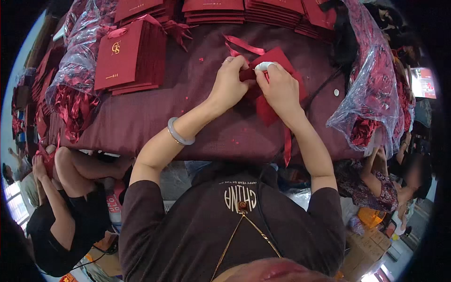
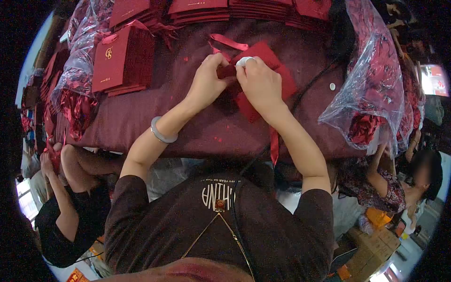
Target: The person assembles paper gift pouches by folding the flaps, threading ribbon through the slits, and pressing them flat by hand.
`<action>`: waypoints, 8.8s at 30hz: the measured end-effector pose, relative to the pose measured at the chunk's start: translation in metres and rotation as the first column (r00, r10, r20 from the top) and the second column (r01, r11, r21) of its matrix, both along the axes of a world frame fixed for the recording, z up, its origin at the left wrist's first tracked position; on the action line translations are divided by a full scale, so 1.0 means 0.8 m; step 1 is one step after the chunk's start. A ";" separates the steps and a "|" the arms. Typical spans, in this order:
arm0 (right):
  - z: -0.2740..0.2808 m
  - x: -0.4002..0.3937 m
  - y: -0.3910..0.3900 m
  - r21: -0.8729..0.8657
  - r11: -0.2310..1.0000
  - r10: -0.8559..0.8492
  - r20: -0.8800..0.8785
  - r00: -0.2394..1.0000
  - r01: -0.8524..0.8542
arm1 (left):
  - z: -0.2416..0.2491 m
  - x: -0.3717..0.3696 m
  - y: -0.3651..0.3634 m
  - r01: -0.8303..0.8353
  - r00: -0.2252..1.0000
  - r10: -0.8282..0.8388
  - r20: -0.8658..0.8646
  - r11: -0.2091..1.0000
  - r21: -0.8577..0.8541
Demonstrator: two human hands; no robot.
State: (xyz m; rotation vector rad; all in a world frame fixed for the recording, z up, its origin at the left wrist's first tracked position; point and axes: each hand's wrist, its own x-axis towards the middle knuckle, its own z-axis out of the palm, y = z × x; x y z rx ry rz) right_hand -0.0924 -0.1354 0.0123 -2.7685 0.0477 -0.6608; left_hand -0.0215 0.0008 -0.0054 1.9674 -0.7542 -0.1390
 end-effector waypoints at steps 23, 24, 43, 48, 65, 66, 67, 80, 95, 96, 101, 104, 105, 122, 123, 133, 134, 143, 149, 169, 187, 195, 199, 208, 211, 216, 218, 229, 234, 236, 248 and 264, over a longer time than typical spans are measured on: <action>0.004 0.009 -0.013 0.411 0.911 0.003 -0.085 0.996 0.032 | -0.003 -0.006 -0.006 -0.082 0.992 0.090 0.085 0.992 -0.096; 0.006 0.009 -0.012 0.457 0.888 -0.001 -0.081 0.997 0.039 | -0.002 -0.006 -0.006 -0.102 0.986 0.113 0.120 0.990 -0.096; 0.012 0.003 -0.025 0.543 0.840 -0.035 0.066 0.997 -0.006 | -0.008 0.022 0.004 0.009 0.715 -0.205 -0.668 0.959 -0.284; 0.009 0.004 -0.027 0.552 0.834 -0.016 0.062 0.998 -0.021 | -0.003 0.021 0.003 -0.011 0.698 -0.194 -0.690 0.960 -0.281; 0.008 0.002 -0.008 0.327 0.940 -0.093 -0.038 0.995 0.101 | -0.004 0.019 0.003 0.046 0.795 -0.170 -0.582 0.974 -0.222; 0.007 0.002 -0.008 0.318 0.942 -0.093 -0.052 0.994 0.104 | -0.003 0.019 0.003 0.043 0.805 -0.156 -0.573 0.978 -0.205; 0.005 0.003 -0.008 0.317 0.943 -0.091 -0.051 0.995 0.102 | -0.002 0.019 0.002 0.040 0.814 -0.141 -0.563 0.982 -0.187; -0.008 0.008 0.006 0.168 0.981 -0.100 0.021 0.995 0.095 | -0.017 0.017 -0.001 0.019 0.980 -0.028 -0.195 0.999 -0.047; 0.000 0.004 0.010 0.210 0.966 -0.139 -0.058 0.989 0.148 | -0.020 0.017 -0.002 -0.062 0.987 0.059 -0.146 0.998 -0.015; 0.000 0.003 0.010 0.220 0.964 -0.138 -0.057 0.989 0.147 | -0.017 0.017 -0.001 -0.047 0.982 0.041 -0.183 0.998 -0.028; -0.004 0.006 0.012 0.109 0.987 -0.122 0.022 0.992 0.119 | -0.010 0.017 0.000 -0.016 0.978 0.017 -0.210 1.000 0.008; -0.009 0.008 0.013 -0.063 0.995 -0.069 0.091 0.993 0.075 | -0.021 0.018 -0.001 -0.028 0.969 0.013 -0.247 0.998 -0.059; -0.009 0.008 0.014 -0.180 0.981 -0.060 0.094 0.994 0.076 | -0.023 0.017 -0.003 -0.021 0.982 0.002 -0.190 0.995 -0.101; -0.005 0.015 0.012 -0.136 0.989 -0.074 -0.052 0.996 0.066 | -0.015 0.011 -0.003 -0.017 0.998 0.026 0.060 0.989 -0.150; -0.003 0.015 0.013 -0.092 0.991 -0.107 -0.076 0.991 0.100 | -0.014 0.009 -0.003 -0.044 0.995 0.053 0.082 0.993 -0.112; -0.005 0.020 0.012 -0.273 0.960 0.069 0.048 0.997 -0.053 | -0.003 0.003 -0.001 -0.086 0.984 0.097 0.151 0.994 -0.074; -0.004 0.020 0.010 -0.095 0.994 0.051 0.033 0.998 -0.048 | -0.003 0.005 0.000 -0.086 0.983 0.096 0.153 0.994 -0.074; 0.014 0.017 -0.022 0.515 0.857 -0.046 0.030 0.999 0.024 | 0.001 0.019 0.001 -0.168 0.754 -0.084 -0.652 0.934 -0.315; 0.020 0.011 -0.032 0.621 0.778 -0.052 -0.085 0.995 0.094 | -0.006 0.025 0.002 -0.126 0.726 -0.128 -0.676 0.941 -0.313; 0.013 0.011 -0.015 0.487 0.870 -0.071 -0.045 0.996 0.084 | 0.001 0.027 0.004 -0.077 0.685 -0.178 -0.706 0.946 -0.314; 0.007 0.015 -0.008 0.344 0.939 0.002 0.015 1.000 -0.007 | 0.006 0.021 0.003 -0.043 0.979 0.039 -0.200 0.999 -0.018; 0.002 0.023 0.004 -0.300 0.942 0.203 0.163 0.966 -0.147 | -0.004 0.018 0.004 -0.095 0.982 0.105 0.154 0.993 -0.070; 0.000 0.027 0.005 -0.239 0.961 0.161 0.079 0.984 -0.138 | 0.002 0.009 0.001 -0.120 0.984 0.135 0.117 0.985 -0.124; 0.031 0.031 -0.032 0.696 0.716 -0.004 -0.079 0.997 0.058 | -0.013 0.032 0.004 -0.117 0.943 0.021 -0.332 0.955 -0.273; 0.031 0.023 -0.042 0.718 0.691 -0.024 -0.094 0.995 0.084 | 0.003 0.035 0.008 -0.127 0.829 -0.057 -0.557 0.950 -0.286; 0.051 0.015 -0.037 0.548 0.834 0.012 0.099 0.995 -0.065 | 0.012 0.039 0.015 -0.044 0.680 -0.194 -0.707 0.952 -0.304; 0.063 0.014 -0.036 0.345 0.896 0.213 0.214 0.953 -0.278 | 0.011 0.043 0.018 0.055 0.800 -0.232 -0.553 0.946 -0.318; 0.049 -0.007 0.024 0.219 0.732 0.619 0.183 0.764 -0.645 | 0.048 -0.078 0.094 -0.388 0.788 0.330 0.519 0.922 0.003; 0.034 -0.008 0.036 0.137 0.637 0.748 0.127 0.651 -0.758 | 0.007 -0.110 0.112 -0.491 0.625 0.434 0.648 0.865 -0.106; 0.033 -0.011 0.035 0.066 0.624 0.774 0.080 0.628 -0.779 | 0.002 -0.115 0.116 -0.478 0.627 0.431 0.649 0.870 -0.116; 0.036 -0.042 0.022 0.074 0.653 0.757 -0.083 0.648 -0.753 | -0.010 -0.124 0.119 -0.327 0.651 0.437 0.621 0.899 -0.290; 0.019 -0.074 0.057 0.233 0.795 0.485 0.309 0.818 -0.560 | -0.002 -0.107 0.117 -0.315 0.770 0.493 0.404 0.846 -0.431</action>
